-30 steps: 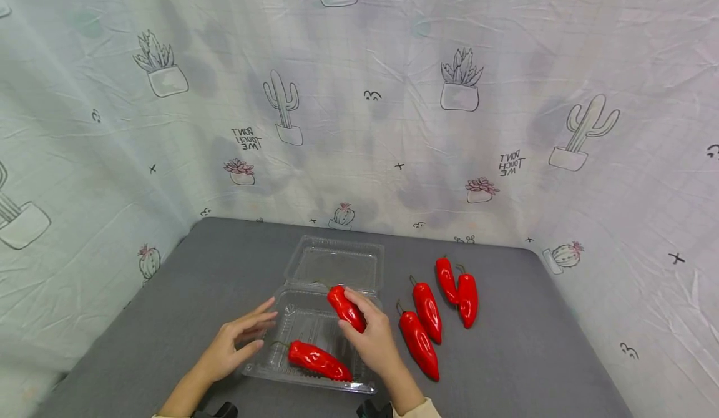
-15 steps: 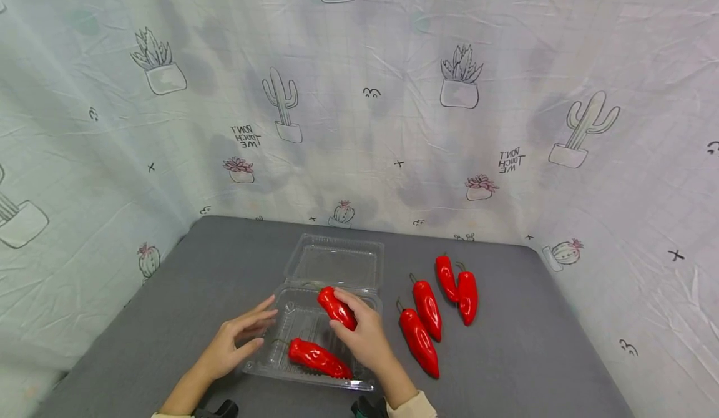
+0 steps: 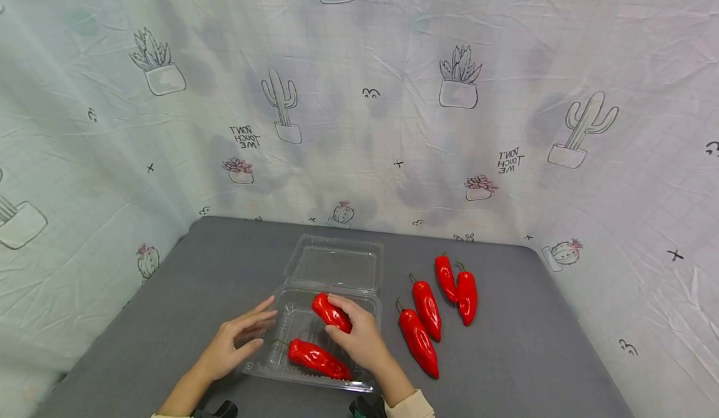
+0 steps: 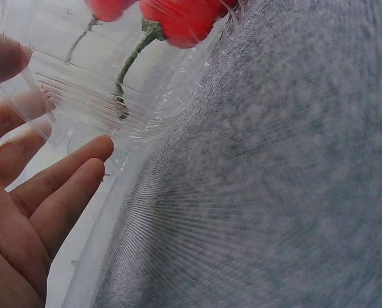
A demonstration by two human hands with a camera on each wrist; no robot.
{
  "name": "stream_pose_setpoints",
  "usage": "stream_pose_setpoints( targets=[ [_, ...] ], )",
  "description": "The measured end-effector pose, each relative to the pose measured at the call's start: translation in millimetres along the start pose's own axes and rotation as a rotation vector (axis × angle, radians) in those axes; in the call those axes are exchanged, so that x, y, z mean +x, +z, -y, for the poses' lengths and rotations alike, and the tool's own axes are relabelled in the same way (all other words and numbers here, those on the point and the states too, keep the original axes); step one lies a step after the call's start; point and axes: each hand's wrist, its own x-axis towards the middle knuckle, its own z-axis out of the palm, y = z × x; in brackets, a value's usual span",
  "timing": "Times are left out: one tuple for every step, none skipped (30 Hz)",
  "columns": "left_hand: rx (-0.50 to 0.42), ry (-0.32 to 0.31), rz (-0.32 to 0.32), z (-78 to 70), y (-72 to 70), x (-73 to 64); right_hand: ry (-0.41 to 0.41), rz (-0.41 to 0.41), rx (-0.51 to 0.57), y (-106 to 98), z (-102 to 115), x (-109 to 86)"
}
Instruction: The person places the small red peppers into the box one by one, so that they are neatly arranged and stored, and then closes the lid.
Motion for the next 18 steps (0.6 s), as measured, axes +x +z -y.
stream_pose_setpoints(
  targets=[
    [0.001, 0.000, 0.000, -0.2, 0.0, 0.0, -0.002, 0.008, -0.006, -0.2, -0.1, 0.1],
    [0.003, 0.002, 0.000, -0.4, -0.2, 0.3, -0.002, 0.017, -0.013, -0.4, 0.0, 0.5],
    [0.004, 0.003, 0.000, -0.7, -0.3, 0.7, 0.001, 0.026, -0.024, -0.7, 0.2, 0.9],
    [0.003, 0.004, 0.001, -1.0, -0.4, 0.9, 0.004, 0.038, -0.033, -0.8, 0.2, 1.3],
    [0.002, 0.005, 0.003, -1.4, -0.5, 1.1, 0.005, 0.050, -0.046, -0.9, 0.0, 1.7],
    [0.000, 0.005, 0.004, -1.7, -0.5, 1.2, 0.007, 0.064, -0.059, -0.9, -0.4, 2.0],
    [-0.001, 0.003, 0.005, -2.0, -0.5, 1.1, 0.013, 0.078, -0.067, -0.9, -0.9, 2.3],
    [-0.001, 0.002, 0.006, -2.5, -0.4, 1.1, 0.019, 0.093, -0.077, -0.9, -1.5, 2.5],
    [0.000, 0.001, 0.006, -2.8, -0.3, 1.1, 0.026, 0.108, -0.082, -0.8, -2.2, 2.5],
    [-0.002, 0.002, 0.008, -3.0, -0.3, 1.0, 0.028, 0.121, -0.086, -0.8, -2.6, 2.6],
    [-0.001, 0.002, 0.008, -3.4, -0.2, 0.9, 0.032, 0.135, -0.091, -0.7, -3.0, 2.7],
    [-0.001, 0.001, 0.009, -3.6, -0.2, 0.8, 0.038, 0.149, -0.095, -0.7, -3.3, 2.6],
    [-0.002, -0.003, 0.009, -3.8, 0.0, 0.7, 0.044, 0.161, -0.099, -0.7, -3.5, 2.5],
    [-0.004, -0.001, 0.010, -3.9, 0.0, 0.8, 0.045, 0.171, -0.109, -0.6, -3.5, 2.4],
    [-0.006, -0.001, 0.011, -3.8, 0.1, 0.8, 0.046, 0.180, -0.118, -0.5, -3.4, 2.4],
    [-0.009, -0.004, 0.012, -4.1, 0.2, 0.8, 0.047, 0.188, -0.129, -0.4, -3.2, 2.4],
    [-0.009, -0.005, 0.011, -4.1, 0.3, 0.9, 0.049, 0.196, -0.137, -0.2, -3.2, 2.4],
    [-0.012, -0.005, 0.011, -4.0, 0.4, 1.0, 0.049, 0.202, -0.148, 0.0, -3.0, 2.5]
  ],
)
